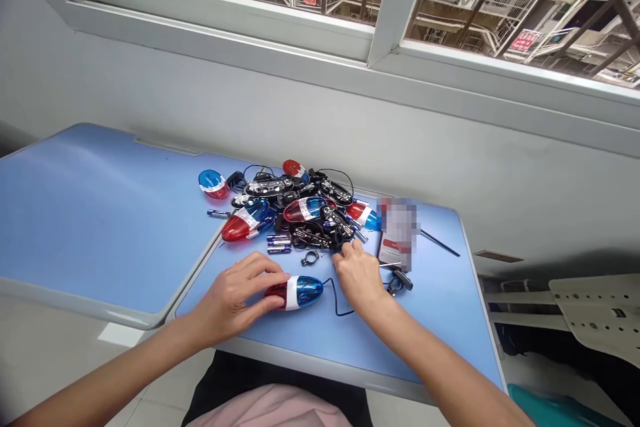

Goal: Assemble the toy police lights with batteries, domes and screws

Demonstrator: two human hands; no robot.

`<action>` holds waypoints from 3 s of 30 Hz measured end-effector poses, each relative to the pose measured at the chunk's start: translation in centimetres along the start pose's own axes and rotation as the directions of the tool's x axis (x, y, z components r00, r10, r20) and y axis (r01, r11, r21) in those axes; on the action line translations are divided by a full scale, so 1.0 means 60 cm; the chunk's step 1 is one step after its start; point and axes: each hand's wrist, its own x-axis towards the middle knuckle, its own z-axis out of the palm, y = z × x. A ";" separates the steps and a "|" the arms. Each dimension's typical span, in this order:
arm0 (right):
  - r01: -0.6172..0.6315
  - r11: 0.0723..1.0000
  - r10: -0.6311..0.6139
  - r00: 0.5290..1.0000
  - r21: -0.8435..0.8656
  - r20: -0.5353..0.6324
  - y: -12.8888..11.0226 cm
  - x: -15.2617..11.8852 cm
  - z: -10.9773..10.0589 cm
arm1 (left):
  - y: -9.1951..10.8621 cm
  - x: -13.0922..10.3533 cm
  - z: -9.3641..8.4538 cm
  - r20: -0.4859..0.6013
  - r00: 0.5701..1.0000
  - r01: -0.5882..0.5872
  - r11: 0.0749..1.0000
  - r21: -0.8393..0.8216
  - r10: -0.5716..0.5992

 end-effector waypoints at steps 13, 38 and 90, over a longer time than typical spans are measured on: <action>0.062 0.998 -0.061 0.997 0.012 -0.036 -0.003 -0.008 0.017 | 0.022 0.008 0.054 0.314 0.929 0.143 0.974 0.178 -0.194; 0.107 0.993 -0.094 0.975 0.054 -0.200 0.008 -0.021 0.022 | 0.022 0.019 0.017 0.353 0.913 0.150 0.972 0.183 -0.207; 0.181 0.910 -0.098 0.968 0.373 -0.230 -0.056 -0.112 0.024 | -0.002 -0.052 0.088 -0.085 0.981 -0.170 0.982 0.080 0.177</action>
